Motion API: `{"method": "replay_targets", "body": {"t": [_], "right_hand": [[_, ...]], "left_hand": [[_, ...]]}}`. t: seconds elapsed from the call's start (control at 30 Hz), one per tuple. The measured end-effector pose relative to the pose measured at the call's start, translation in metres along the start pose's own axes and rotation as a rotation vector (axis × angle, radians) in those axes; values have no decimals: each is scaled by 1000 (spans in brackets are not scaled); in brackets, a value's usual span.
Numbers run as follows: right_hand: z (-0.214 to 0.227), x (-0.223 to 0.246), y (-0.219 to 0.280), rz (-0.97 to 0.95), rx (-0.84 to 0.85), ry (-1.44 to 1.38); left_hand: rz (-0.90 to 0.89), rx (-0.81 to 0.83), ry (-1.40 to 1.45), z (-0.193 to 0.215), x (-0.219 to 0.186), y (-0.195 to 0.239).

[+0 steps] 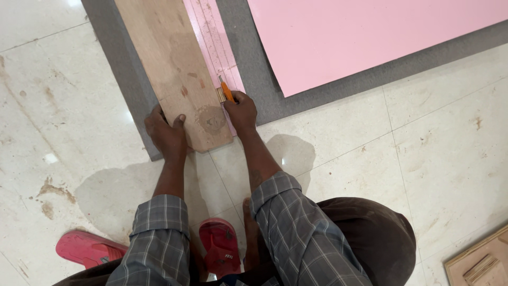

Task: The person uses a utility knife and a wooden straightedge to cut a long strip from a large pink foam sheet. They repeatedly score the foam along the straightedge to create a clean cut line.

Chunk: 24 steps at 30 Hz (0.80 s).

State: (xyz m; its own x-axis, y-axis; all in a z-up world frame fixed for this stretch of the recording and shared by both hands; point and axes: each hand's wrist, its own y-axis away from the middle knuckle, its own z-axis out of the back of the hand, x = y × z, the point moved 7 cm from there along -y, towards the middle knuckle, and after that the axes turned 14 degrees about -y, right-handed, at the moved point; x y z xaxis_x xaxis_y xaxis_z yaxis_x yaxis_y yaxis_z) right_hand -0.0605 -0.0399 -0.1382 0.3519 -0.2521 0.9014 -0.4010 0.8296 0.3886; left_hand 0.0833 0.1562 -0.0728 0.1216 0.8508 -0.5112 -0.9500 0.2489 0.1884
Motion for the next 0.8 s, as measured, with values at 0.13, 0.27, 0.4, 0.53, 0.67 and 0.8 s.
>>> {"method": "replay_targets", "body": {"t": [0.13,0.27,0.4,0.53,0.67,0.8], "right_hand": [[8,-11,-3,-197,13,-374],[17,-12,3,-212,-133,-590],[15,-2,5,-146,-133,-457],[4,1,5,-106,-93,-426],[-1,3,4,-25,-102,-202],[1,2,4,2,-119,-20]], "left_hand": [[-68,-37,-2,-1,-1,-1],[-97,-44,-16,-4,3,-2],[-72,14,24,-9,7,-5],[-47,71,46,-9,9,-6],[-38,89,18,-6,6,-5],[-27,111,0,-5,6,-2]]}}
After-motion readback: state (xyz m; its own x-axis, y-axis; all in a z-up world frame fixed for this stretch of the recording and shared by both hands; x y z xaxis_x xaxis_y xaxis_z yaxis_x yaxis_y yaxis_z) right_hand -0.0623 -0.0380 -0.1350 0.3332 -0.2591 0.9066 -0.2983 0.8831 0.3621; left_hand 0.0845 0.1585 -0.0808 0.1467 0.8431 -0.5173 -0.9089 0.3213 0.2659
